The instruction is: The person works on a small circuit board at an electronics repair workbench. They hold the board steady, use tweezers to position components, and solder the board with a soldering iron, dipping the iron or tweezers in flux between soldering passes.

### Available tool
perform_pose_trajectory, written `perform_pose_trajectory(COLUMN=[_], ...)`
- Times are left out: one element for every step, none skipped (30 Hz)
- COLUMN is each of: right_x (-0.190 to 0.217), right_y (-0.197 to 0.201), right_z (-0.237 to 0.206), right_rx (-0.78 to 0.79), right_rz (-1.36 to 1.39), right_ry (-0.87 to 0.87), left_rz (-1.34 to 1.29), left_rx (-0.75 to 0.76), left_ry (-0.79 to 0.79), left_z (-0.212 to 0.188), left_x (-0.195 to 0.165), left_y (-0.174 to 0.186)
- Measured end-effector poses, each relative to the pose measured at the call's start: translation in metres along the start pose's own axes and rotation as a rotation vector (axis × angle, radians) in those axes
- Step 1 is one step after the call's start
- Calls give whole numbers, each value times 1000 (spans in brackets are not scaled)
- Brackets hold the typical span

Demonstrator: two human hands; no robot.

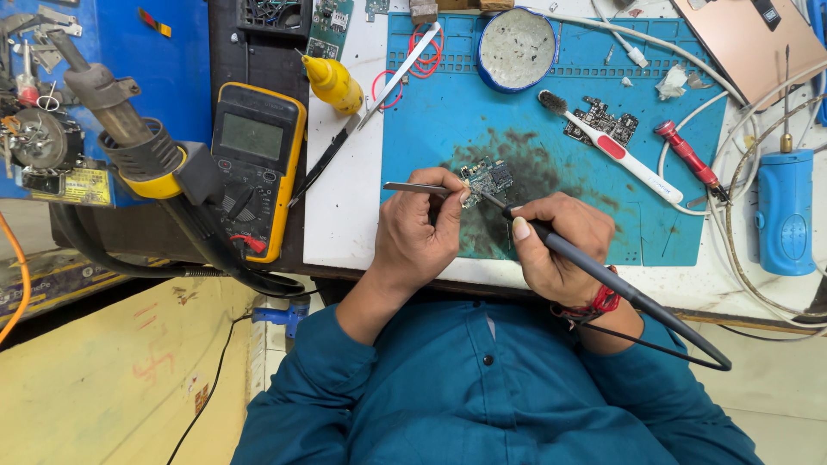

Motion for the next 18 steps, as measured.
perform_pose_trajectory(right_x=[0, 0, 0, 0, 0, 0, 0, 0, 0, 0, 0, 0, -1, -1, -1, -1, -1, 0], right_y=[0, 0, 0, 0, 0, 0, 0, 0, 0, 0, 0, 0, 0, -1, -1, -1, -1, -2], right_z=[0, 0, 0, 0, 0, 0, 0, 0, 0, 0, 0, 0, 0, 0, 0, 0, 0, 0], right_rx=[-2, -1, 1, 1, 4, 7, 10, 7, 4, 1, 0, 0, -1, -4, -7, -10, -15, -19], right_rz=[11, 5, -2, -8, -12, -15, -18, -12, -6, 0, -1, -3, -5, -6, -8, -9, -11, -12], right_ry=[15, 5, -5, -16, -19, -23, -26, -16, -5, 6, -2, -11, -20, -22, -23, -24, -20, -17], left_rz=[1, 0, -3, -6, -5, -4, -3, -7, -10, -13, -11, -10, -8, -1, 7, 16, 9, 2], left_rx=[0, -1, -2, -2, 0, 1, 3, 5, 6, 7, 4, 2, 0, -3, -7, -11, -7, -4], left_ry=[-7, -5, -3, -2, 0, 2, 4, 7, 10, 12, 8, 5, 1, -12, -26, -40, -28, -15], left_z=[0, 0, 0, 0, 0, 0, 0, 0, 0, 0, 0, 0, 0, 0, 0, 0, 0, 0], left_x=[0, 0, 0, 0, 1, 1, 1, 1, 1, 1, 1, 1, 1, 1, 1, 1, 1, 1], left_y=[0, 0, 0, -1, -1, 0, -1, -1, -1, 0, 0, 0, -1, -1, -1, -1, -1, 0])
Point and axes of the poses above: each hand's wrist, its own z-axis towards the middle knuckle, its own y-axis out of the back of the hand, x = y × z, the point moved 1 cm from there along z, towards the middle knuckle, and after that the axes turned 11 degrees about x, right-handed, at the moved point
